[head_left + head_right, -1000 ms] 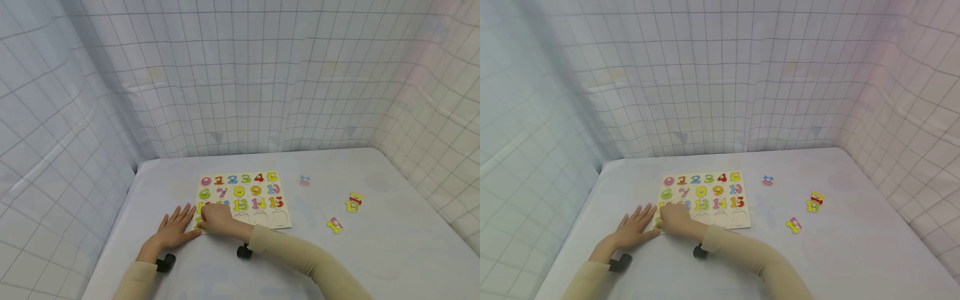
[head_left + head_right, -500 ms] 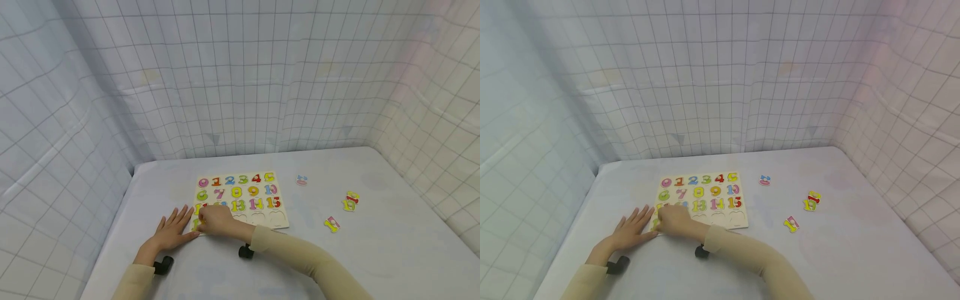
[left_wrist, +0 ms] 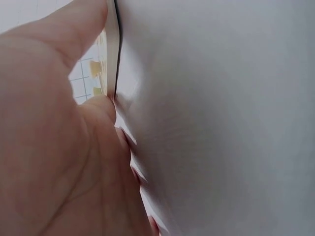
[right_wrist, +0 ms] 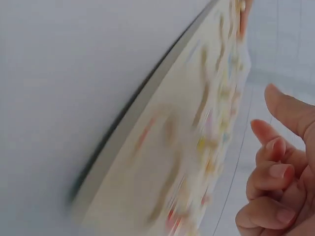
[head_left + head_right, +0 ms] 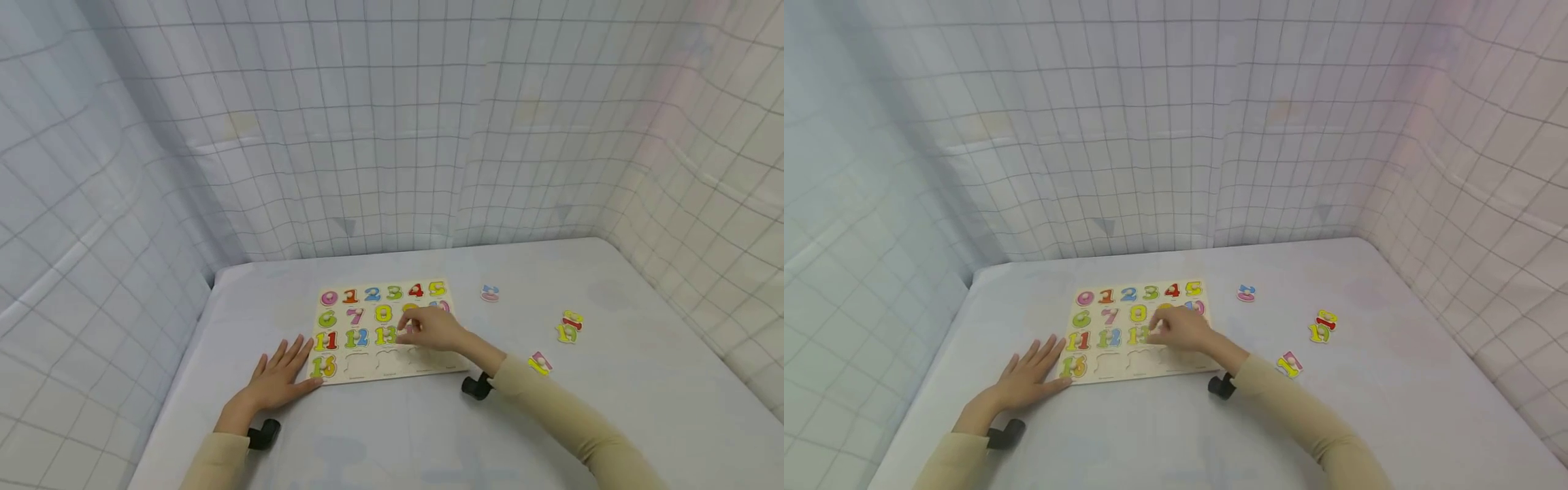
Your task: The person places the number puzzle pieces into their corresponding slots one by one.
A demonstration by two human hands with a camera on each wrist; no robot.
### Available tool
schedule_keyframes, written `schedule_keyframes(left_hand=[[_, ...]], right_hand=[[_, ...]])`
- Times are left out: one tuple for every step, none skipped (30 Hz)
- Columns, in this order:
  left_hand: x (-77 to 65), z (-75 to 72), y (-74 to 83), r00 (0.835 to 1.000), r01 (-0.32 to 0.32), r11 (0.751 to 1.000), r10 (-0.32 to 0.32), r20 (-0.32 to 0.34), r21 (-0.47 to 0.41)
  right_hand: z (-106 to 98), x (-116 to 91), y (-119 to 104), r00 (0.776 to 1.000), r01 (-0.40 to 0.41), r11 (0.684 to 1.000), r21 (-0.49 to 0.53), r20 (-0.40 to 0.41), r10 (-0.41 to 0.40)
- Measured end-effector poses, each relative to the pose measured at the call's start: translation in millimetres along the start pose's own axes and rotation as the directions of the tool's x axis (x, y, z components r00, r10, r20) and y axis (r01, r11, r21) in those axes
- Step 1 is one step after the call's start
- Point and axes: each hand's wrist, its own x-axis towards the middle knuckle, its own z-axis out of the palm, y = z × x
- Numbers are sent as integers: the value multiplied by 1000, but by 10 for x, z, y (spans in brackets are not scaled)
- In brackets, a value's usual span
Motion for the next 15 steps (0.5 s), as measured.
schedule_keyframes(left_hand=[[-15,-27,27,1000,0,1000,0,2,-12],[-26,-50,48,1000,-2,1000,2,2,-21],[-36,-70,68,1000,1,1000,0,4,-28],[-44,-86,85,1000,-1,999,1,3,-33],[-48,-97,95,1000,-1,999,1,5,-33],[-52,-103,103,1000,-2,1000,2,8,-31],[-52,-106,104,1000,1,1000,-1,13,-25],[-51,-107,102,1000,3,1000,-2,17,-19],[-49,-105,98,1000,3,1000,-3,20,-17],[-48,-104,94,1000,0,1000,0,21,-19],[-45,-101,88,1000,1,1000,-1,25,-14],[-41,-98,83,1000,2,1000,-2,29,-9],[-35,-95,76,1000,2,1000,-2,29,-6],[-30,-94,73,1000,1,1000,-1,31,-6],[-23,-90,68,1000,1,1000,0,31,-7]], right_hand=[[-72,-67,104,1000,-11,1000,13,5,11],[-142,-138,204,1000,-26,1000,13,7,26],[-212,-214,299,999,-48,999,14,7,47],[-281,-292,393,998,-67,998,9,7,67],[-347,-372,485,996,-92,996,6,9,92],[-414,-456,573,993,-118,993,7,13,118],[-473,-540,662,989,-145,989,-3,16,145],[-531,-627,748,985,-173,985,-7,20,173],[-584,-715,832,979,-203,979,-7,26,203],[-635,-803,914,974,-226,974,-6,34,226],[-681,-891,992,966,-256,967,7,44,255],[-725,-977,1062,959,-279,960,20,53,278],[-762,-1060,1132,953,-299,954,32,62,297],[-799,-1141,1190,947,-317,947,49,73,313],[-833,-1220,1236,941,-334,940,77,92,327]])
